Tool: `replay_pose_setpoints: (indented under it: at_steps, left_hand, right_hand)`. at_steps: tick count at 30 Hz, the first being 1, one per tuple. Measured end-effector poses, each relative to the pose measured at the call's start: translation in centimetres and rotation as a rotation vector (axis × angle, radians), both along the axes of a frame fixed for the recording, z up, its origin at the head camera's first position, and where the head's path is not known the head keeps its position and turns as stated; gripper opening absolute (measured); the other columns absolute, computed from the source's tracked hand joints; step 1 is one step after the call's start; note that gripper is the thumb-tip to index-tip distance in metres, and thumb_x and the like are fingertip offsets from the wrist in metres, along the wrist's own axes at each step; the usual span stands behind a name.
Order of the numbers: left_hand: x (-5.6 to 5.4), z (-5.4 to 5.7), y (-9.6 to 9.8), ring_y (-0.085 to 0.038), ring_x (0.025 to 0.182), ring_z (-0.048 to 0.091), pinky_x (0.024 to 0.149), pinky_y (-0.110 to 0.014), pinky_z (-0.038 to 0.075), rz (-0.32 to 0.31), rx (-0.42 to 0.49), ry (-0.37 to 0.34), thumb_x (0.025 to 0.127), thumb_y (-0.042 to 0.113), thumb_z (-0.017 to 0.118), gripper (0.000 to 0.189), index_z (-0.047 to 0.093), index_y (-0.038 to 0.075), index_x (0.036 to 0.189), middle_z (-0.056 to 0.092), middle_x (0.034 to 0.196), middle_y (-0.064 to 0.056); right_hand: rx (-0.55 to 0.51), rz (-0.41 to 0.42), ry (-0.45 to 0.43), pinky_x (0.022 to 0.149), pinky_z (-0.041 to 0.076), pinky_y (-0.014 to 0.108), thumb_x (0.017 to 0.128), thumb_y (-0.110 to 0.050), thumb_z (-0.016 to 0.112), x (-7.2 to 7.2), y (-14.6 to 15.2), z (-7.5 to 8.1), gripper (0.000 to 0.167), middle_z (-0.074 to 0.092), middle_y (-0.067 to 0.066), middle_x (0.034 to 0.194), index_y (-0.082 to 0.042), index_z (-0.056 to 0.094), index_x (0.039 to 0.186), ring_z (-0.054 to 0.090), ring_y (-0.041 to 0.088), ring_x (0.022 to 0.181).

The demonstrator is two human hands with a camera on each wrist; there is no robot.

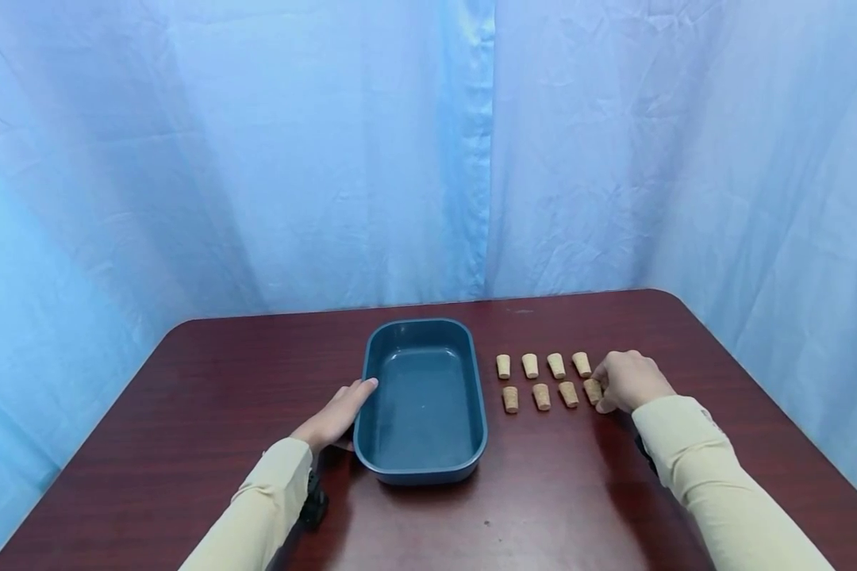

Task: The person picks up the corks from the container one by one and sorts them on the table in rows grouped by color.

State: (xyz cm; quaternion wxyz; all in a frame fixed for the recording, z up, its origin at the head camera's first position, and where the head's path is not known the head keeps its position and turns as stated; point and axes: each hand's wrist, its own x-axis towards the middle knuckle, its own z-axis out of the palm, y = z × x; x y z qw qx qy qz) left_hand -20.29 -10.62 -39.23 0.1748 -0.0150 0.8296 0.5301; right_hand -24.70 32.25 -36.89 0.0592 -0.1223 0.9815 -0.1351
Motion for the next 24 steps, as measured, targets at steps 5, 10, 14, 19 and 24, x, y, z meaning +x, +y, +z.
replay_pose_setpoints:
  at_steps: [5, 10, 14, 19, 24]
  left_hand:
    - [-0.03, -0.09, -0.04, -0.043, 0.117, 0.053, 0.074, -0.053, 0.061, 0.0, 0.007, 0.002, 0.108, 0.048, 0.036, 0.069, 0.024, 0.003, 0.16, 0.023, 0.156, -0.023]
    - [-0.03, -0.21, -0.03, -0.043, 0.118, 0.053, 0.074, -0.053, 0.061, -0.004, 0.013, 0.004, 0.108, 0.047, 0.035, 0.07, 0.024, 0.003, 0.16, 0.021, 0.157, -0.024]
    - [-0.02, -0.27, 0.01, -0.042, 0.118, 0.054, 0.073, -0.051, 0.061, -0.003, 0.005, 0.004, 0.108, 0.048, 0.035, 0.07, 0.024, 0.003, 0.16, 0.022, 0.157, -0.023]
    - [-0.01, -0.16, 0.0, -0.041, 0.116, 0.055, 0.072, -0.051, 0.061, -0.015, 0.007, 0.015, 0.108, 0.048, 0.035, 0.07, 0.025, 0.002, 0.16, 0.023, 0.156, -0.024]
    - [0.08, 0.02, -0.12, -0.042, 0.116, 0.054, 0.073, -0.053, 0.061, -0.022, 0.015, 0.018, 0.109, 0.047, 0.035, 0.069, 0.025, 0.002, 0.16, 0.024, 0.154, -0.025]
  right_hand:
    - [0.002, -0.011, -0.007, 0.062, 0.045, 0.038, 0.072, -0.001, 0.088, -0.08, -0.18, -0.04, 0.031, 0.062, 0.006, 0.079, 0.007, 0.076, 0.099, 0.053, 0.024, 0.073]
    - [0.009, -0.012, -0.011, 0.062, 0.043, 0.036, 0.072, -0.002, 0.088, -0.08, -0.14, 0.05, 0.031, 0.058, 0.004, 0.076, 0.006, 0.076, 0.1, 0.051, 0.023, 0.073]
    - [-0.004, -0.018, -0.013, 0.062, 0.041, 0.035, 0.072, -0.003, 0.087, 0.14, -0.05, 0.01, 0.03, 0.054, 0.001, 0.071, 0.006, 0.075, 0.098, 0.05, 0.021, 0.07]
    - [-0.005, -0.007, -0.001, 0.061, 0.04, 0.034, 0.072, -0.002, 0.087, 0.25, -0.09, -0.11, 0.026, 0.052, -0.001, 0.068, 0.004, 0.073, 0.093, 0.049, 0.018, 0.068]
    - [-0.001, 0.0, 0.012, 0.061, 0.039, 0.034, 0.072, -0.002, 0.088, 0.15, -0.14, -0.25, 0.028, 0.051, -0.001, 0.066, 0.005, 0.071, 0.093, 0.049, 0.018, 0.066]
